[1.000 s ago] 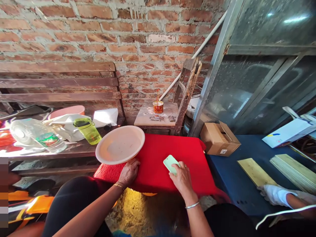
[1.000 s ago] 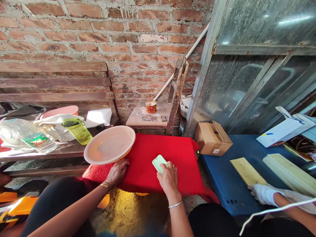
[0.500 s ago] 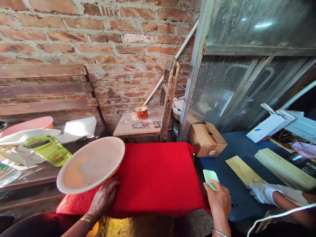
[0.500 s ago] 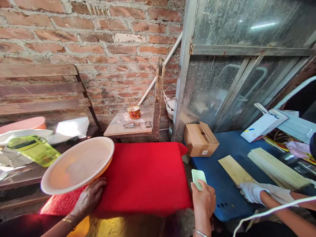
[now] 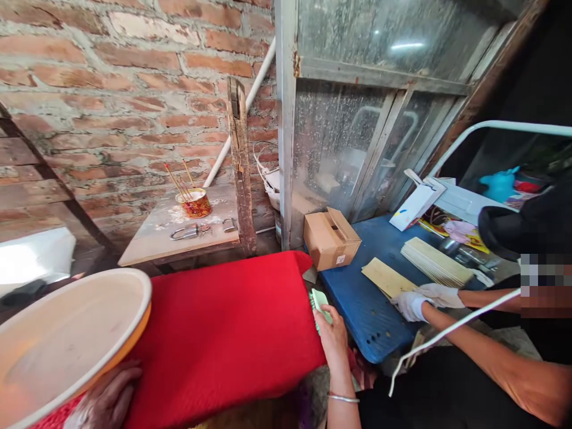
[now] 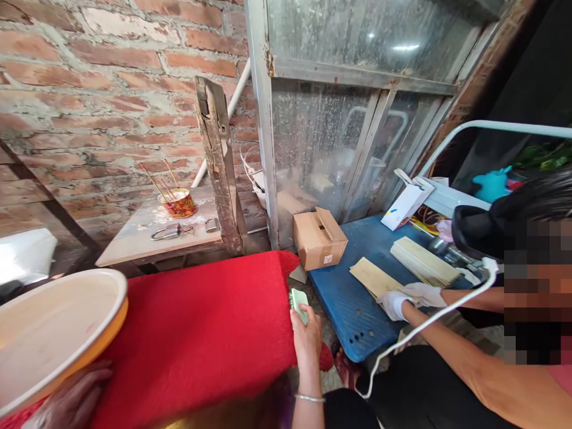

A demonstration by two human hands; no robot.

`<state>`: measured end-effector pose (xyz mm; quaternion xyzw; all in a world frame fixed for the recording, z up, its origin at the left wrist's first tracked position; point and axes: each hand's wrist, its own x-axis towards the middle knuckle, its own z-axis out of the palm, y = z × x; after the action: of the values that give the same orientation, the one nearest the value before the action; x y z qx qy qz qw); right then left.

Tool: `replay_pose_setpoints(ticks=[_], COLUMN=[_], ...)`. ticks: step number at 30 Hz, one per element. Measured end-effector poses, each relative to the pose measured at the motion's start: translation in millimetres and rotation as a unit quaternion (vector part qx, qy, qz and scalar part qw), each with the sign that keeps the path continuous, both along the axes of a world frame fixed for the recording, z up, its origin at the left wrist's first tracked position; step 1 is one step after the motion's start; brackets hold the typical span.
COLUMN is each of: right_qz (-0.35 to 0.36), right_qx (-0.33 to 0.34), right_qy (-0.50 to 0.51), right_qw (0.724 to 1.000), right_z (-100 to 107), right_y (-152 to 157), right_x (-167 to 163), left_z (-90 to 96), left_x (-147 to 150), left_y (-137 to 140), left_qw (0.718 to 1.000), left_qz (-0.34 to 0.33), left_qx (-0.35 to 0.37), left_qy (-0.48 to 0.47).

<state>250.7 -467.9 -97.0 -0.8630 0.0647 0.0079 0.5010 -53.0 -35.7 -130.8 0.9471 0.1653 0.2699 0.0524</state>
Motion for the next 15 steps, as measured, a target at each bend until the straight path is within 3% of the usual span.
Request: replay_pose_setpoints(ticks=[5,10,12,15], right_qz=[-0.008,-0.045,0.003,0.143], right_qx=[-0.033,-0.065,-0.065,-0.073], right_qy=[0.002,-0.159,-0.201,-0.222], right_qw=[0.999,0.984,0.978,0.962], right_z=[2,18,24,32], right_y=[-6,10,28,67], right_x=[-1,-6,-13,-34], left_z=[12.5,28.3,31.7,33.4], left_x=[0,5,7,7], left_y=[-5,-18,-22,-26], left_qw=[0.999,0.998,0.998,0.997], left_qz=[-0.024,-0.028,-0.031,-0.032], left_qx=[0.026,0.052,0.059,0.064], left_qy=[-0.001,-0.003,-0.004,-0.006])
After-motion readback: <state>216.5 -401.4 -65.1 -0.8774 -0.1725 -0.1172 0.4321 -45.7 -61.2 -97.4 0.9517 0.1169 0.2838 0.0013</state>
